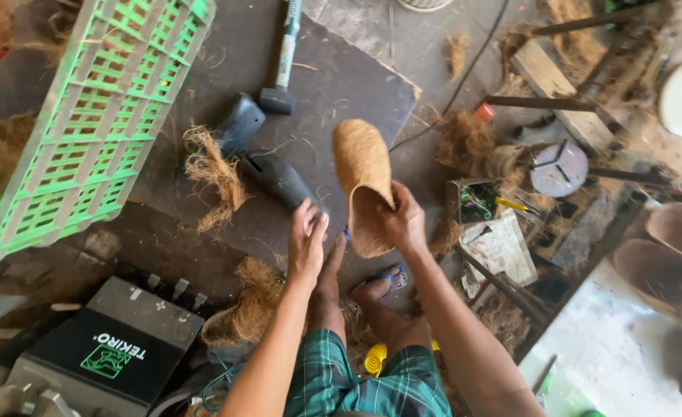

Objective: The person uses a green glass bottle to press and shape the interior of a coconut-fiber slipper, repeatedly rolling the bottle along the insole and toe area. They inspect the slipper by hand, then set it aside and pick up another slipper to continue shaping. The workspace contains multiple unfinished slippers, scissors, and a rubber mallet.

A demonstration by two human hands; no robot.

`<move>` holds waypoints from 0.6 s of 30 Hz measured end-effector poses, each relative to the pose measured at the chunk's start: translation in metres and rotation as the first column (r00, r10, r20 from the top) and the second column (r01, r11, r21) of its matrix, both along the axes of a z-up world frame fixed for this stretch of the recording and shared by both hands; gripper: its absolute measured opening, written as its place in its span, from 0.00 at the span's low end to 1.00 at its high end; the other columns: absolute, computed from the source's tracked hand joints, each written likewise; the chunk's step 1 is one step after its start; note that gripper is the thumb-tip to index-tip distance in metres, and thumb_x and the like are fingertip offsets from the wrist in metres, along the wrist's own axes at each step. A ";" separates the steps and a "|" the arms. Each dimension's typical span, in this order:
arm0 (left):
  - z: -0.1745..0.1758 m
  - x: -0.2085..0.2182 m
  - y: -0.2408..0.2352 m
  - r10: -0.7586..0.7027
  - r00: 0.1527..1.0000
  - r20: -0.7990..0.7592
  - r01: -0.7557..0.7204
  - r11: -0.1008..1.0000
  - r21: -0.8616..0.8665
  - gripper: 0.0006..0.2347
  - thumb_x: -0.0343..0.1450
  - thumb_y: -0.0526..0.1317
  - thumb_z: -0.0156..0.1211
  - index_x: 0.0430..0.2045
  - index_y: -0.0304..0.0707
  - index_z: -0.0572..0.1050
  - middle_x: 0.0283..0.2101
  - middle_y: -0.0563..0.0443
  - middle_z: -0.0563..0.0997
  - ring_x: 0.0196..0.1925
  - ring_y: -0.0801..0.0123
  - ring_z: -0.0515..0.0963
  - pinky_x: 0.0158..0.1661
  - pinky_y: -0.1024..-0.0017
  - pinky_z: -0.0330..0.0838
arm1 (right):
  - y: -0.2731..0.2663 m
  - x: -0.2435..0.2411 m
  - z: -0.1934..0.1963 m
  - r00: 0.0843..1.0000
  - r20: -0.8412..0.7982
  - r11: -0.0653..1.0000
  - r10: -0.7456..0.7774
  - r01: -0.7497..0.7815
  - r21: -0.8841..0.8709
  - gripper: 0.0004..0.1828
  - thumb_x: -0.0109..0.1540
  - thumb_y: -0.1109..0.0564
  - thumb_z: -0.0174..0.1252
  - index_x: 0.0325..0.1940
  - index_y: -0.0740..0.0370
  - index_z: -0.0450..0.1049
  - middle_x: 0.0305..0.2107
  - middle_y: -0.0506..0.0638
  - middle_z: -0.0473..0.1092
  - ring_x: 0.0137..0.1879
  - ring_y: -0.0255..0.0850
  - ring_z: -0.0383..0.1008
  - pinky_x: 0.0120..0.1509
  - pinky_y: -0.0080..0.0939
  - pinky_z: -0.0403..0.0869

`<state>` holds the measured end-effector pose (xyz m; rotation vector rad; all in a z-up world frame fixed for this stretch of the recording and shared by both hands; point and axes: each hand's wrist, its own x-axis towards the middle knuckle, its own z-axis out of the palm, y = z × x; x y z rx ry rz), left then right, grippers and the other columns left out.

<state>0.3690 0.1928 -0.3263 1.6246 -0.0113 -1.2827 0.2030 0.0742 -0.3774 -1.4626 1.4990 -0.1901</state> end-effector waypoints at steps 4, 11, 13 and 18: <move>-0.068 0.052 -0.002 -0.158 0.863 0.479 0.151 0.987 0.053 0.27 0.70 0.40 0.61 0.64 0.33 0.60 0.61 0.29 0.68 0.63 0.38 0.70 0.60 0.49 0.66 | -0.039 0.015 -0.059 0.997 -0.011 0.997 -0.076 0.076 0.009 0.32 0.55 0.51 0.67 0.64 0.50 0.70 0.45 0.54 0.77 0.52 0.46 0.77 0.56 0.46 0.76; -0.097 0.154 -0.062 -0.459 0.390 0.798 0.260 0.887 0.382 0.24 0.68 0.31 0.62 0.60 0.32 0.67 0.58 0.32 0.72 0.61 0.47 0.72 0.62 0.55 0.65 | -0.070 0.056 -0.124 0.996 -0.006 0.995 0.089 -0.089 0.047 0.33 0.62 0.49 0.60 0.70 0.57 0.61 0.59 0.63 0.67 0.60 0.58 0.71 0.65 0.56 0.69; -0.114 0.181 -0.071 -0.546 0.267 0.794 0.258 0.834 0.487 0.26 0.66 0.33 0.65 0.61 0.33 0.66 0.58 0.34 0.72 0.61 0.49 0.73 0.61 0.54 0.63 | -0.064 0.056 -0.114 0.992 -0.012 0.990 0.128 -0.127 0.068 0.34 0.62 0.50 0.58 0.71 0.58 0.60 0.60 0.64 0.66 0.60 0.59 0.70 0.66 0.58 0.69; -0.157 0.222 -0.085 -0.757 0.124 0.641 0.292 0.646 0.706 0.39 0.60 0.42 0.73 0.65 0.34 0.58 0.57 0.37 0.73 0.60 0.50 0.73 0.59 0.51 0.63 | -0.047 0.039 -0.108 0.994 -0.040 0.989 0.097 -0.092 0.112 0.38 0.58 0.51 0.58 0.72 0.56 0.58 0.62 0.61 0.65 0.60 0.55 0.72 0.66 0.55 0.69</move>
